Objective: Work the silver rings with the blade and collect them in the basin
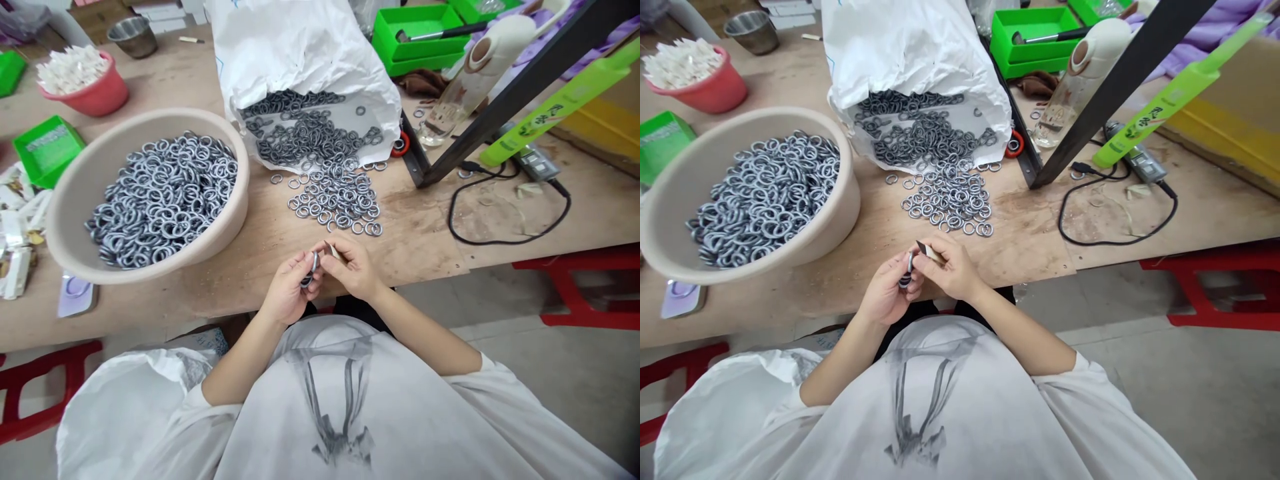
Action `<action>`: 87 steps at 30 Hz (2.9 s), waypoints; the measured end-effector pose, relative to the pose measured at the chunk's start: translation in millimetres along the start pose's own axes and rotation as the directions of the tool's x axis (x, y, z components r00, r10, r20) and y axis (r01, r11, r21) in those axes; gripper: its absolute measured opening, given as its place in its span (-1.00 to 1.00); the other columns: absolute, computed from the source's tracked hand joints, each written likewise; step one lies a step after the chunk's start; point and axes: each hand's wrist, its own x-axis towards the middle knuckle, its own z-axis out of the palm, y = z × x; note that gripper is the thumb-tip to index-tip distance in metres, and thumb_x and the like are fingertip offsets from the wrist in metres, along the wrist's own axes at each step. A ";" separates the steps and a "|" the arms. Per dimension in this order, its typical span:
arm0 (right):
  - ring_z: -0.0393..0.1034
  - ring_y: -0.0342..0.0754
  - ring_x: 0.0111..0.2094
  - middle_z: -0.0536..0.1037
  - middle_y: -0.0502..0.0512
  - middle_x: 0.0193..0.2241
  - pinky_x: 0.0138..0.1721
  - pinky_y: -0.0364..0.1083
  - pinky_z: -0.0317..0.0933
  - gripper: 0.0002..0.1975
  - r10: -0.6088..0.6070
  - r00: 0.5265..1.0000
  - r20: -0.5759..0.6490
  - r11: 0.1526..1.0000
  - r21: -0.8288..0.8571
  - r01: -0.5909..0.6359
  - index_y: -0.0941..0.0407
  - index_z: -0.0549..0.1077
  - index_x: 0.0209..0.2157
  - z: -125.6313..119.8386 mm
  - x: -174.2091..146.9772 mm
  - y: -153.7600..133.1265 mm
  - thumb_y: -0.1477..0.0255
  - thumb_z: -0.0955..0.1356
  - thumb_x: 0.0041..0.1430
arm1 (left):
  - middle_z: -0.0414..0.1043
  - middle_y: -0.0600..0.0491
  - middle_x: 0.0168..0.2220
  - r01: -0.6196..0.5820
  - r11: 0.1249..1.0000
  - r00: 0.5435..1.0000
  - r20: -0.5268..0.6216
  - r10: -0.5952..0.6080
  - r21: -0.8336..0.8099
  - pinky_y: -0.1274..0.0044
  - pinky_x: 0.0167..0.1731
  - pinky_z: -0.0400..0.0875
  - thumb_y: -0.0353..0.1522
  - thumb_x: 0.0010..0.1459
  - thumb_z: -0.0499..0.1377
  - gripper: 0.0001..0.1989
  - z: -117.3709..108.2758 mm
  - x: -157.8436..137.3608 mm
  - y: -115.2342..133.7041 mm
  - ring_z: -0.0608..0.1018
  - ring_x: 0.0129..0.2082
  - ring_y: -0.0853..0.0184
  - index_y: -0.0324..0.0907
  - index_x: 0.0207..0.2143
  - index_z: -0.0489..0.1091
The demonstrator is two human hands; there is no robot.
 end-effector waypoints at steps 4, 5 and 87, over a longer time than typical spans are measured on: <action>0.29 -0.10 -0.38 0.41 -0.02 -0.46 -0.28 -0.09 0.17 -0.82 0.083 0.997 -0.007 0.996 0.043 -0.082 0.11 0.45 -0.39 1.5 3.7 -3.5 0.29 0.41 0.14 | 0.22 0.21 -0.60 -0.131 0.983 0.990 -0.029 0.136 0.130 0.71 -0.72 0.04 -0.07 0.08 0.31 -0.61 -1.5 0.9 -8.9 0.22 -0.70 0.57 -0.20 -0.40 0.30; 0.27 -0.11 -0.40 0.39 -0.03 -0.47 -0.30 -0.10 0.16 -0.82 0.128 0.992 -0.010 0.990 0.064 -0.128 0.11 0.43 -0.41 1.2 4.4 -3.6 0.30 0.39 0.16 | 0.24 0.20 -0.58 -0.147 0.978 0.988 -0.025 0.152 0.150 0.71 -0.72 0.04 -0.08 0.09 0.29 -0.61 -2.5 1.0 -9.6 0.24 -0.69 0.57 -0.20 -0.41 0.30; 0.19 -0.14 -0.52 0.30 -0.04 -0.60 -0.45 -0.13 -0.05 -0.56 0.147 0.988 0.056 0.940 -0.318 -0.121 0.09 0.30 -0.54 -3.9 -3.7 0.0 0.15 0.21 0.36 | 0.03 0.25 -0.69 -0.207 0.969 0.974 -0.066 0.217 0.136 0.63 -0.64 0.14 0.02 0.03 0.31 -0.48 -0.2 -2.8 -11.2 0.12 -0.69 0.54 -0.17 -0.58 0.18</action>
